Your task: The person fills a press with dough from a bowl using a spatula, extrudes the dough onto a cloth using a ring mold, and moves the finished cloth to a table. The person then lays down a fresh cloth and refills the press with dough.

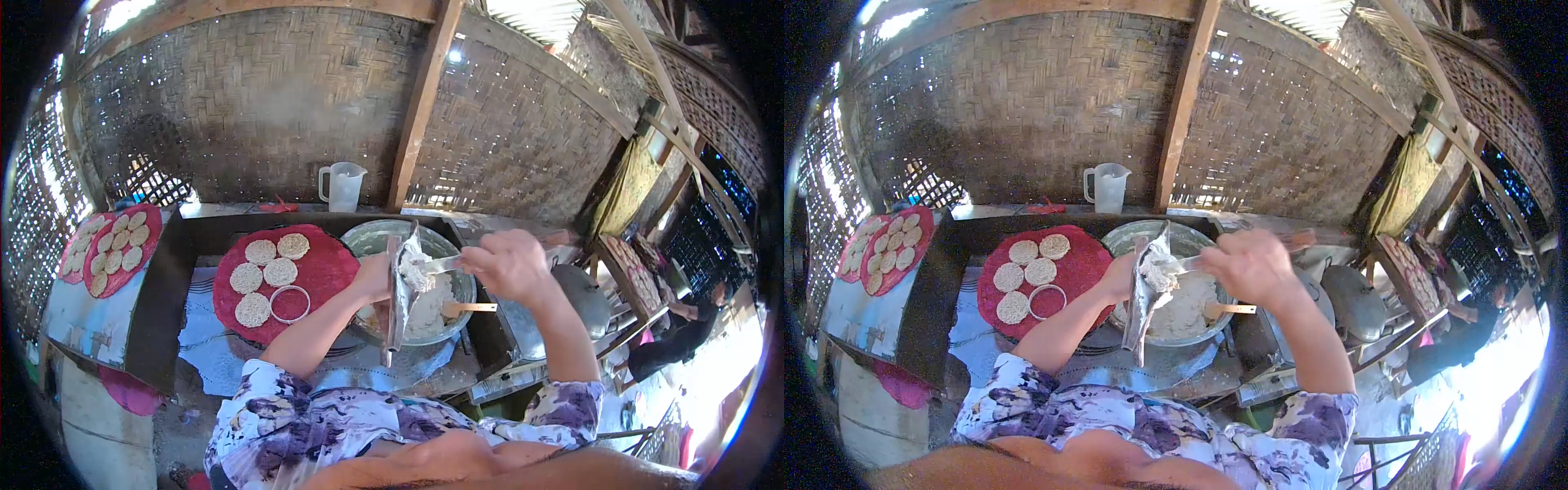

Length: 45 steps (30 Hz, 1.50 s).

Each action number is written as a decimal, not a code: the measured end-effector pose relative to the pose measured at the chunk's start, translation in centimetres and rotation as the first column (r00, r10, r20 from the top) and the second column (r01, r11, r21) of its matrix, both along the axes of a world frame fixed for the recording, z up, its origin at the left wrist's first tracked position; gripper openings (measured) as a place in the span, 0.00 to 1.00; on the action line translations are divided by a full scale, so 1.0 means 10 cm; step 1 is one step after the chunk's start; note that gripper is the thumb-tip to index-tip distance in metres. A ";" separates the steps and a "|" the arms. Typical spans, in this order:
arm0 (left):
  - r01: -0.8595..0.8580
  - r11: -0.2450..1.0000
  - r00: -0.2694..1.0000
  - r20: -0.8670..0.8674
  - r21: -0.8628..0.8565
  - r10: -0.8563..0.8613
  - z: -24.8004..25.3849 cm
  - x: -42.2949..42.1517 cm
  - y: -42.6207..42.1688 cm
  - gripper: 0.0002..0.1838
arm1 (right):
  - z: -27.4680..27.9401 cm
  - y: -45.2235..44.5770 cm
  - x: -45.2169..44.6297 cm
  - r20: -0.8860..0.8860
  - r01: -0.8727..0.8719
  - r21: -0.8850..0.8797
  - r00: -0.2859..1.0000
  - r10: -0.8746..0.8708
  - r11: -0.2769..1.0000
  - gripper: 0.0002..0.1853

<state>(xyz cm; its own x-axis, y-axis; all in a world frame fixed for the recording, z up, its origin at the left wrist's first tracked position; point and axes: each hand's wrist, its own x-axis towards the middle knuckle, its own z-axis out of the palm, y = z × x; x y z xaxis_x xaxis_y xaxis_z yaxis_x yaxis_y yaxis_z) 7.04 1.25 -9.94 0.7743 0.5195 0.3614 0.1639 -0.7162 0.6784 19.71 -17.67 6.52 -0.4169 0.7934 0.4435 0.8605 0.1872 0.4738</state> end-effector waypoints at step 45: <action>0.345 0.429 0.936 0.274 -0.835 -0.220 -0.03 0.01 0.06 0.19 | -0.50 0.08 -0.02 -0.107 -0.119 0.089 0.986 0.128 0.989 0.05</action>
